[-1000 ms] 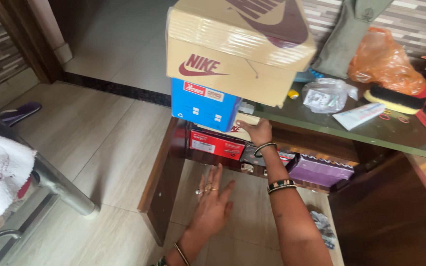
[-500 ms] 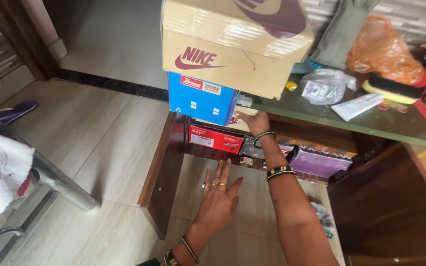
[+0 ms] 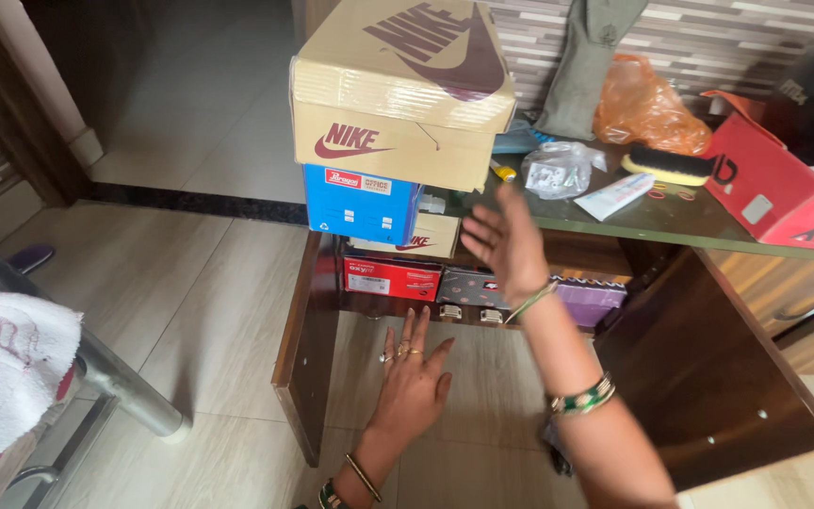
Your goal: The person organizes shoeboxes in a cabinet by removing items from a clothesline, clearing space in a cabinet, and then rearranging multiple shoeboxes inside the cabinet, occasionally opening boxes to check contents.
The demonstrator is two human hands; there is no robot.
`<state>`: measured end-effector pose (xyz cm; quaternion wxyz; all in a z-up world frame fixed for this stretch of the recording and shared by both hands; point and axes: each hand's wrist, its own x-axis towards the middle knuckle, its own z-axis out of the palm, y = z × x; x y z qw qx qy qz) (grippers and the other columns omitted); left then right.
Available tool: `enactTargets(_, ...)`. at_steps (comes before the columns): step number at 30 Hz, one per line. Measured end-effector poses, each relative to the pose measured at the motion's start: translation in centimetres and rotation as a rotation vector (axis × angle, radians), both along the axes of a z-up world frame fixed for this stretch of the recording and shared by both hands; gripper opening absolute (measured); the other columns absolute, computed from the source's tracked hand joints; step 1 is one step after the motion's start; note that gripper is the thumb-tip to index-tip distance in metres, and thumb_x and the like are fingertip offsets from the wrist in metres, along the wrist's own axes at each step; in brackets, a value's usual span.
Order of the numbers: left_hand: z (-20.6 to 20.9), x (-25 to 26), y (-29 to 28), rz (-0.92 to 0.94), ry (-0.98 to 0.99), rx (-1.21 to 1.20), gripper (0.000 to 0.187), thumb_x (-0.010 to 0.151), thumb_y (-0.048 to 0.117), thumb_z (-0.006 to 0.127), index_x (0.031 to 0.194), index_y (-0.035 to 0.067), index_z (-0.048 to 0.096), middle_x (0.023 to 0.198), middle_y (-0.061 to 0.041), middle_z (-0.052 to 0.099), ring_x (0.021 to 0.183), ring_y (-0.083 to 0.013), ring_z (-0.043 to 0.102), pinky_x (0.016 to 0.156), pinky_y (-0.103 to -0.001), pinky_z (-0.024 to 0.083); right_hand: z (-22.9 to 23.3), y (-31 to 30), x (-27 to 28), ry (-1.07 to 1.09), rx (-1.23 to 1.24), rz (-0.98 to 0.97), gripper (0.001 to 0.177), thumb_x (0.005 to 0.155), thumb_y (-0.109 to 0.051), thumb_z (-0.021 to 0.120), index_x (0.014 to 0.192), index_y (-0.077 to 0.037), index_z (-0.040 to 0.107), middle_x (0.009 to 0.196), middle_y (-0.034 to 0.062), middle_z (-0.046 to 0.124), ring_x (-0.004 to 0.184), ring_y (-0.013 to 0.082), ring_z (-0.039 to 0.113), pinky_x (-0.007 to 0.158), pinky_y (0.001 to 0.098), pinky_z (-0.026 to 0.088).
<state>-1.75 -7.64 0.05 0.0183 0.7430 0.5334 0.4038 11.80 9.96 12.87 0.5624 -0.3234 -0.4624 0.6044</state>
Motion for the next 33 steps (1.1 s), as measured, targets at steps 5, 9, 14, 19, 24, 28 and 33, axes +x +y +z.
enactTargets(5, 1.0, -0.4, -0.7, 0.019, -0.027, 0.047, 0.051, 0.081, 0.014, 0.076, 0.130, 0.005, 0.065, 0.163, -0.026, 0.022, 0.153, -0.0416, 0.018, 0.120, -0.064, 0.014, 12.4, -2.4, -1.8, -0.154, -0.140, 0.125, 0.121, 0.069, -0.085, 0.052, 0.160, -0.017, 0.009, 0.152, 0.0301, 0.039, 0.130, 0.0432, 0.053, 0.101, 0.0627, 0.047)
enactTargets(9, 1.5, -0.9, -1.2, 0.024, -0.021, 0.035, 0.053, 0.081, 0.015, 0.076, 0.132, 0.005, 0.065, 0.162, -0.024, 0.023, 0.152, -0.0406, 0.019, 0.120, -0.063, 0.014, 16.9, -3.3, -2.8, -0.243, -0.115, 0.190, 0.116, 0.068, -0.087, 0.051, 0.157, -0.014, 0.031, 0.149, 0.0267, 0.047, 0.125, 0.0442, 0.057, 0.090, 0.0651, 0.050)
enactTargets(14, 1.8, -1.3, -1.3, 0.044, -0.004, 0.035, 0.053, 0.081, 0.015, 0.076, 0.132, 0.007, 0.065, 0.162, -0.022, 0.024, 0.152, -0.0395, 0.020, 0.120, -0.063, 0.014, 18.1, -3.0, -3.7, -0.255, -0.075, 0.204, 0.086, 0.072, -0.063, 0.064, 0.144, -0.020, 0.047, 0.142, 0.0127, 0.056, 0.123, 0.0348, 0.062, 0.087, 0.0589, 0.055)
enactTargets(19, 2.1, -1.5, -1.5, 0.041, -0.005, 0.048, 0.056, 0.080, 0.014, 0.077, 0.134, 0.008, 0.063, 0.162, -0.022, 0.024, 0.152, -0.0392, 0.021, 0.120, -0.063, 0.013, 16.7, -2.9, -3.7, -0.032, -0.144, 0.224, 0.068, 0.075, -0.046, 0.067, 0.136, -0.018, 0.057, 0.137, 0.0099, 0.061, 0.123, 0.0311, 0.063, 0.091, 0.0566, 0.057)
enactTargets(24, 2.0, -2.2, -2.0, 0.012, -0.097, 0.079, 0.062, 0.080, 0.012, 0.077, 0.139, 0.011, 0.061, 0.161, -0.022, 0.027, 0.151, -0.0400, 0.027, 0.120, -0.061, 0.018, 14.0, -5.5, -1.2, 0.255, 0.045, 0.469, 0.064, 0.086, -0.037, 0.066, 0.141, -0.006, 0.055, 0.140, 0.0148, 0.062, 0.131, 0.0351, 0.060, 0.114, 0.0586, 0.047)
enactTargets(28, 1.3, -2.6, -1.7, -0.110, -0.442, 0.056, 0.059, 0.087, 0.010, 0.075, 0.142, 0.009, 0.056, 0.161, -0.021, 0.036, 0.148, -0.0393, 0.035, 0.119, -0.047, 0.031, 10.8, -10.3, 3.7, 0.294, 0.094, 0.360, 0.061, 0.090, -0.034, 0.061, 0.144, -0.006, 0.053, 0.144, 0.0129, 0.060, 0.134, 0.0326, 0.058, 0.116, 0.0594, 0.044)
enactTargets(33, -0.5, -1.7, -1.0, -0.426, -0.927, -0.042, 0.054, 0.097, 0.008, 0.064, 0.149, 0.004, 0.048, 0.158, -0.014, 0.048, 0.147, -0.0279, 0.048, 0.120, -0.040, 0.040, 2.8, -15.5, 12.7, 0.359, 0.121, 0.185, 0.061, 0.098, -0.031, 0.058, 0.150, 0.000, 0.050, 0.148, 0.0153, 0.059, 0.137, 0.0316, 0.055, 0.118, 0.0504, 0.040)
